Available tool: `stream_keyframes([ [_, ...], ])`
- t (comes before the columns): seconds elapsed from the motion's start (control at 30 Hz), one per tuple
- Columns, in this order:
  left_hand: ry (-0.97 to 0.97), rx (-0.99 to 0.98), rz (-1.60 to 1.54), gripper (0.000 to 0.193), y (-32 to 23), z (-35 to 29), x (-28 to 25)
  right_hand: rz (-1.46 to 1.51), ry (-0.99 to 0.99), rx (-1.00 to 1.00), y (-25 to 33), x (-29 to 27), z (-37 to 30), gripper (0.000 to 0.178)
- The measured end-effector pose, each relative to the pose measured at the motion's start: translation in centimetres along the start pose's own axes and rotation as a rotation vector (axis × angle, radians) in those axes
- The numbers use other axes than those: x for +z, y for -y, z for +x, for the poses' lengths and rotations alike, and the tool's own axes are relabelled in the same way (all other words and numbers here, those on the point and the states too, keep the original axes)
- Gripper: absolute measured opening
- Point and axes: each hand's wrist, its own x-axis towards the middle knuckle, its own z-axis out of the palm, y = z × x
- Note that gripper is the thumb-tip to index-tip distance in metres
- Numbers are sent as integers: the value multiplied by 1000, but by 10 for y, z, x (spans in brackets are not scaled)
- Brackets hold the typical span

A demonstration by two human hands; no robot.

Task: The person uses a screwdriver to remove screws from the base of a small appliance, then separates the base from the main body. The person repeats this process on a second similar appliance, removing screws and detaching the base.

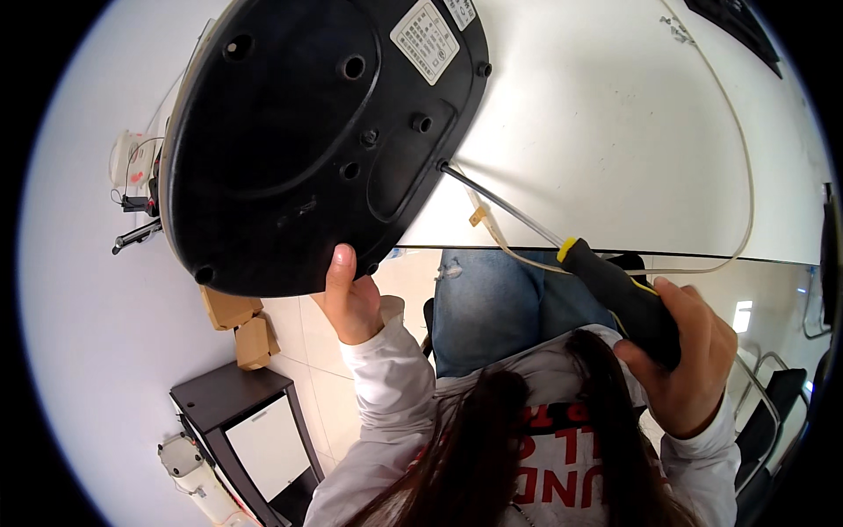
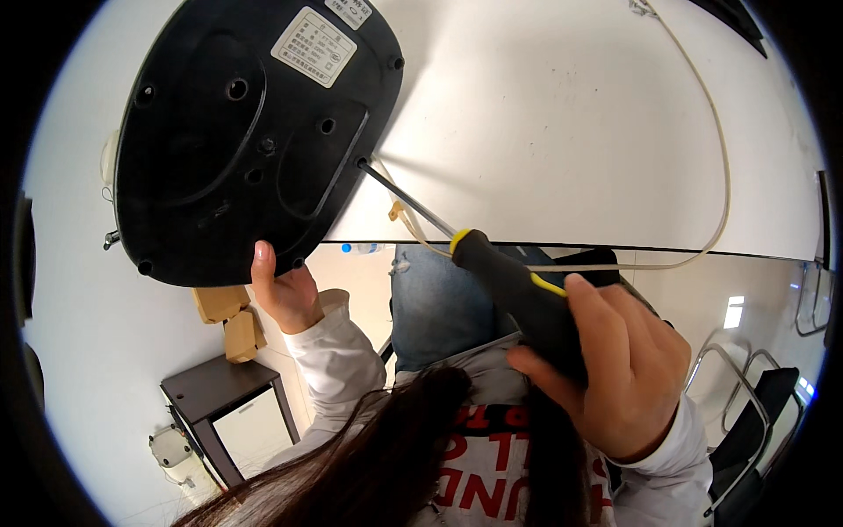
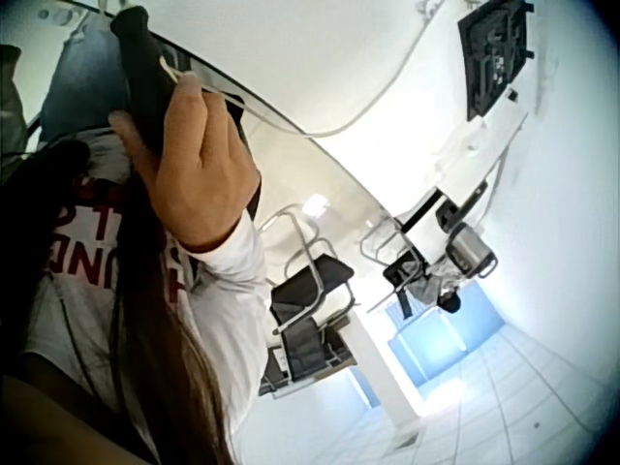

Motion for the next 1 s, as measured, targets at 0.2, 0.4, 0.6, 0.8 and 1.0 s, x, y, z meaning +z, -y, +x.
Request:
stream_keyframes([
  [0.2, -53, 24, -106, 42, -15, 1, 24, 125, 9, 70, 0, 3, 3, 64],
  [0.4, -240, 161, -95, 48, -49, 22, 46, 79, 128, -82, 23, -27, 18, 55],
  [0.6, -289, 157, -107, 42, -58, 29, 55, -183, 57, -28, 67, -59, 13, 54],
  [0.8, -281, 116, -163, 41, -69, 29, 58, 572, -455, -200, 70, -10, 8, 36],
  [1.0, -225, 138, -185, 43, -84, 39, 46, 527, -412, -430, 69, -15, 26, 36],
])
